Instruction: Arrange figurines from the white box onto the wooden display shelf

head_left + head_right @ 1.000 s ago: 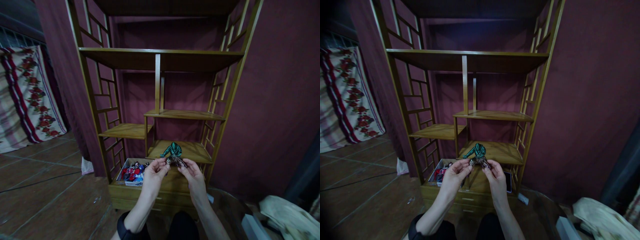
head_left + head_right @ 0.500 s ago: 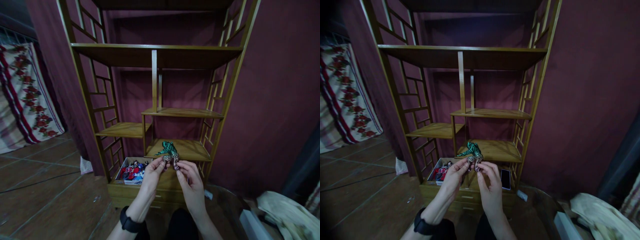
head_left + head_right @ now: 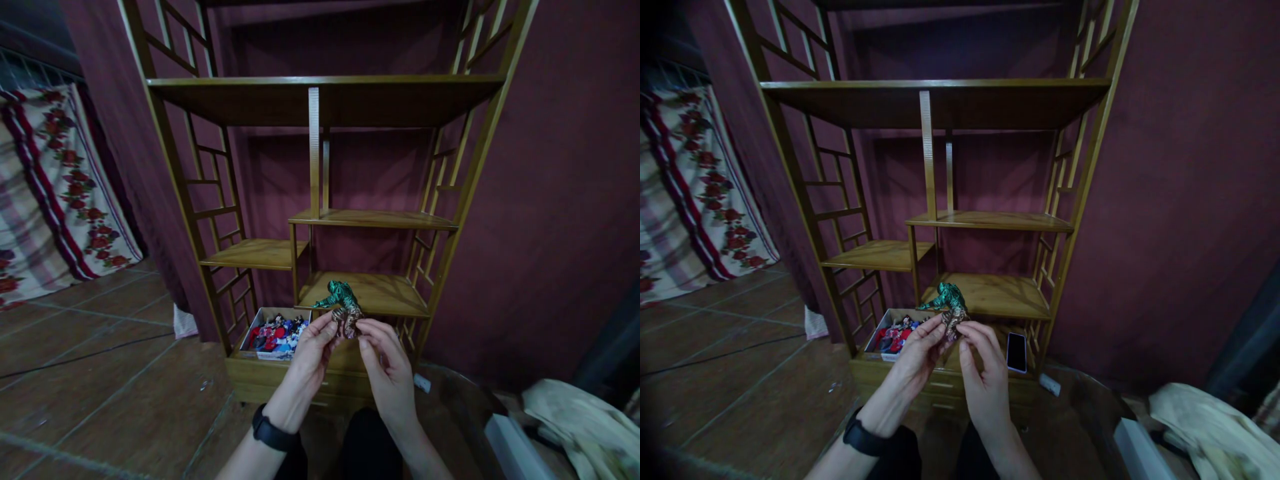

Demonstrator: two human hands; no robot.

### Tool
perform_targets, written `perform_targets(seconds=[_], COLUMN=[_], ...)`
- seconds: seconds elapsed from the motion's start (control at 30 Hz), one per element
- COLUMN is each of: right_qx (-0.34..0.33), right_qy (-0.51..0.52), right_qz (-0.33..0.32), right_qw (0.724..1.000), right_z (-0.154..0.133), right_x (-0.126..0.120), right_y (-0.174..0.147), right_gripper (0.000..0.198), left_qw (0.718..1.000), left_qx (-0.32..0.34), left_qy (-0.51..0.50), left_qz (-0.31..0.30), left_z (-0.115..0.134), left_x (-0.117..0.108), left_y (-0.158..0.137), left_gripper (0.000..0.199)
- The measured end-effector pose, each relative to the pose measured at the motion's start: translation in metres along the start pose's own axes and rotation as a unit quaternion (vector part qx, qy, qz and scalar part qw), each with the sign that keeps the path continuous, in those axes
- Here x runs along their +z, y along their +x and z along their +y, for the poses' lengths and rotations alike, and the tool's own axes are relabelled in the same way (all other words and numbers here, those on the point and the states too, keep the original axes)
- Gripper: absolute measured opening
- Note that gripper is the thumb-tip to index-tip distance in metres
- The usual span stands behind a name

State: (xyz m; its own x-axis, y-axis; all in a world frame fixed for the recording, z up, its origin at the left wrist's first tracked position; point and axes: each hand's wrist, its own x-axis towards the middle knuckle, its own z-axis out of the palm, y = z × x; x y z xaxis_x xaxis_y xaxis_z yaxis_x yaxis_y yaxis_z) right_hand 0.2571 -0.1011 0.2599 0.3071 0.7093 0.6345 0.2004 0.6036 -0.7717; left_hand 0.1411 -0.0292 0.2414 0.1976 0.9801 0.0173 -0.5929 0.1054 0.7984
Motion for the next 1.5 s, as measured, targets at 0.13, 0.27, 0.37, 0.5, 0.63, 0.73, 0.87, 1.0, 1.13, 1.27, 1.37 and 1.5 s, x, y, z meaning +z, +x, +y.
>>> perform_targets(seconds=[0.13, 0.27, 0.37, 0.5, 0.63, 0.73, 0.87, 1.0, 1.13, 1.27, 1.37, 1.5], right_qx=[0.019, 0.053, 0.069, 0.094, 0.104, 0.098, 0.074, 0.040, -0.013, -0.041, -0.035, -0.011], right_qy=[-0.011, 0.031, 0.059, 0.093, 0.127, 0.139, 0.140, 0.121, 0.110, 0.090, 0.086, 0.067], right_qz=[-0.002, 0.011, 0.021, 0.025, 0.029, 0.024, 0.021, 0.022, 0.032, 0.034, 0.036, 0.018], right_qw=[1.000, 0.998, 0.996, 0.991, 0.986, 0.985, 0.987, 0.992, 0.993, 0.995, 0.995, 0.998], right_z=[0.011, 0.025, 0.034, 0.043, 0.047, 0.043, 0.028, 0.009, -0.002, -0.005, -0.001, 0.016], right_x=[-0.003, -0.005, -0.008, -0.012, -0.014, -0.017, -0.027, -0.042, -0.057, -0.069, -0.077, -0.086], right_y=[0.006, 0.015, 0.024, 0.034, 0.042, 0.051, 0.074, 0.112, 0.160, 0.212, 0.250, 0.295], right_gripper=[0.029, 0.032, 0.033, 0.037, 0.040, 0.041, 0.042, 0.040, 0.040, 0.038, 0.038, 0.036], left_qw=[0.998, 0.994, 0.992, 0.990, 0.989, 0.986, 0.977, 0.961, 0.947, 0.937, 0.932, 0.927], left_qx=[0.051, 0.095, 0.111, 0.119, 0.125, 0.135, 0.159, 0.207, 0.240, 0.264, 0.276, 0.289], left_qy=[0.021, 0.051, 0.062, 0.074, 0.084, 0.101, 0.141, 0.172, 0.192, 0.189, 0.191, 0.211], left_qz=[0.011, 0.022, 0.021, 0.018, 0.010, -0.004, -0.026, -0.056, -0.093, -0.128, -0.136, -0.116], left_z=[0.004, 0.009, 0.014, 0.020, 0.025, 0.032, 0.050, 0.074, 0.094, 0.108, 0.112, 0.109], left_x=[0.004, 0.010, 0.017, 0.026, 0.035, 0.044, 0.065, 0.097, 0.133, 0.167, 0.187, 0.207], left_y=[0.000, 0.000, 0.000, 0.002, 0.005, 0.010, 0.022, 0.043, 0.073, 0.109, 0.141, 0.187], left_gripper=[0.036, 0.042, 0.042, 0.042, 0.041, 0.039, 0.039, 0.035, 0.034, 0.031, 0.030, 0.028])
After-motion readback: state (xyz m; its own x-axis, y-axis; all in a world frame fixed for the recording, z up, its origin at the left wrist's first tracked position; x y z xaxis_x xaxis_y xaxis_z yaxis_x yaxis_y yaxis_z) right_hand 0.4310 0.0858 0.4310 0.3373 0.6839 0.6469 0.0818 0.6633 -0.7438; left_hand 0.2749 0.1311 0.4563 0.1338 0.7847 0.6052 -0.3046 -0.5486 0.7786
